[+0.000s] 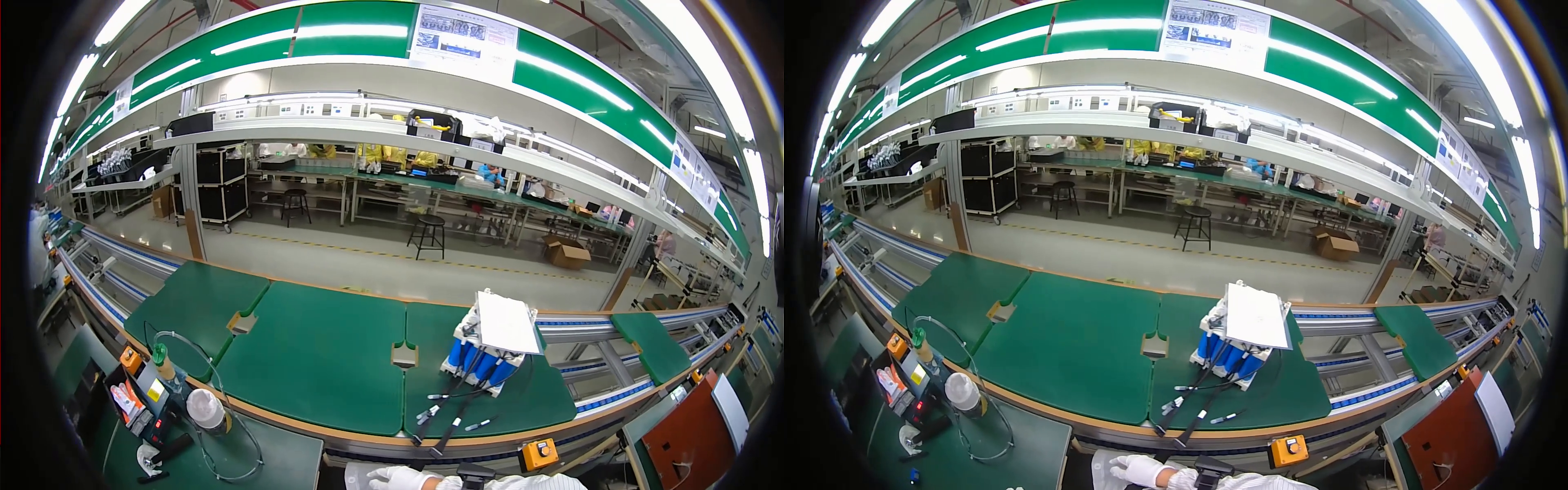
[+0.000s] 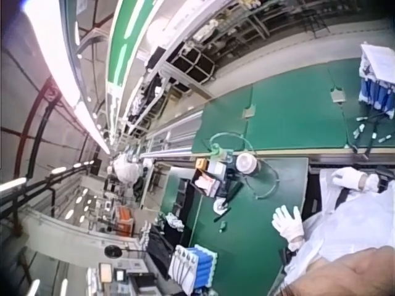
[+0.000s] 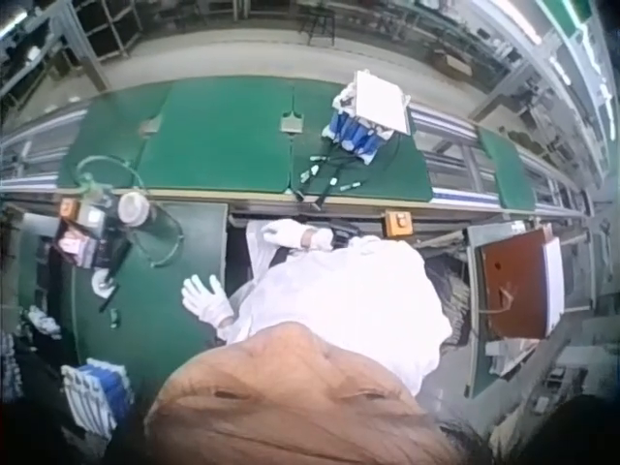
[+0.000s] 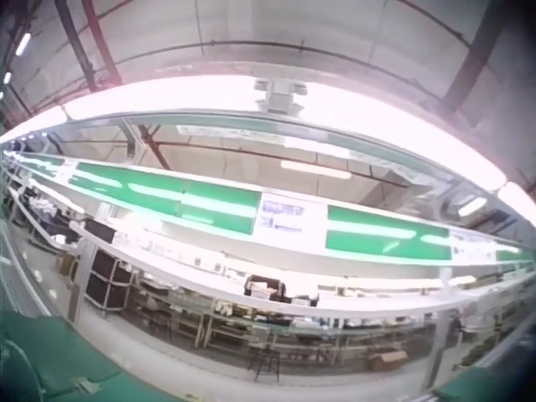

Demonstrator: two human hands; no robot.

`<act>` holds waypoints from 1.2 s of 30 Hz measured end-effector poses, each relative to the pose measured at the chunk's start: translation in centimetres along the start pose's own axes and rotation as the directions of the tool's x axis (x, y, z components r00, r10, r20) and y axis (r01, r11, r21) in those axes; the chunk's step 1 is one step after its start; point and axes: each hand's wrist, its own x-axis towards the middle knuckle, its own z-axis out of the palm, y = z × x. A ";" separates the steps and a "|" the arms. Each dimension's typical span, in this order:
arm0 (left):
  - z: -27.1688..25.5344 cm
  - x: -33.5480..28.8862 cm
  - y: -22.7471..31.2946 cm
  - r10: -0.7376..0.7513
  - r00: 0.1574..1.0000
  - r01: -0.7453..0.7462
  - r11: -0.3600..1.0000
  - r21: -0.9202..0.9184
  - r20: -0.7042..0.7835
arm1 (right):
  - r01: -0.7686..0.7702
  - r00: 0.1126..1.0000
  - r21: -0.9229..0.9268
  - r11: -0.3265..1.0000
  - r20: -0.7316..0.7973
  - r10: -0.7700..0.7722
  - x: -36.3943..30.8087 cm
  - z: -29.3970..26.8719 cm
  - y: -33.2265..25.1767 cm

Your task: The person applies glue to a battery pack using a dispenser, moves it to a conveyor, and picks up a document. They then use a torque wrench and a marker on the terminals before applying more glue with the dispenser.

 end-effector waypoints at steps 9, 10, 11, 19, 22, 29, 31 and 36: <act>1.2 3.2 -3.6 0.021 1.000 -0.021 0.999 -0.029 0.013 | 0.146 0.947 0.044 0.988 0.281 -0.152 3.3 0.9 -8.5; 1.2 3.6 -4.1 0.033 0.999 -0.031 0.998 -0.047 0.024 | 0.151 0.944 0.044 0.988 0.289 -0.157 3.9 0.9 -9.3; 1.2 3.9 -4.7 0.023 0.999 -0.022 0.999 -0.042 0.024 | 0.128 0.909 0.116 0.985 0.383 -0.163 4.4 1.0 -10.0; 1.0 5.2 -9.6 0.007 0.998 -0.009 0.999 -0.032 -0.057 | -0.143 0.769 0.496 0.856 0.600 -0.220 14.3 2.2 -13.4; 0.6 5.1 -11.7 -0.054 0.997 0.054 0.998 0.016 -0.051 | 0.072 0.772 0.469 0.880 0.533 -0.347 17.4 1.3 -18.4; 2.3 6.1 -13.9 -0.160 0.982 0.168 0.983 0.070 -0.104 | 0.644 0.539 0.340 0.686 0.435 -0.721 21.7 1.1 -29.8; 2.9 6.9 -14.2 -0.164 0.982 0.171 0.982 0.079 -0.089 | 0.656 0.467 0.376 0.655 0.480 -0.743 21.5 2.7 -31.7; 4.0 8.6 -15.1 -0.129 0.983 0.140 0.987 0.079 -0.132 | 0.722 0.274 0.488 0.490 0.449 -0.851 21.9 3.4 -33.3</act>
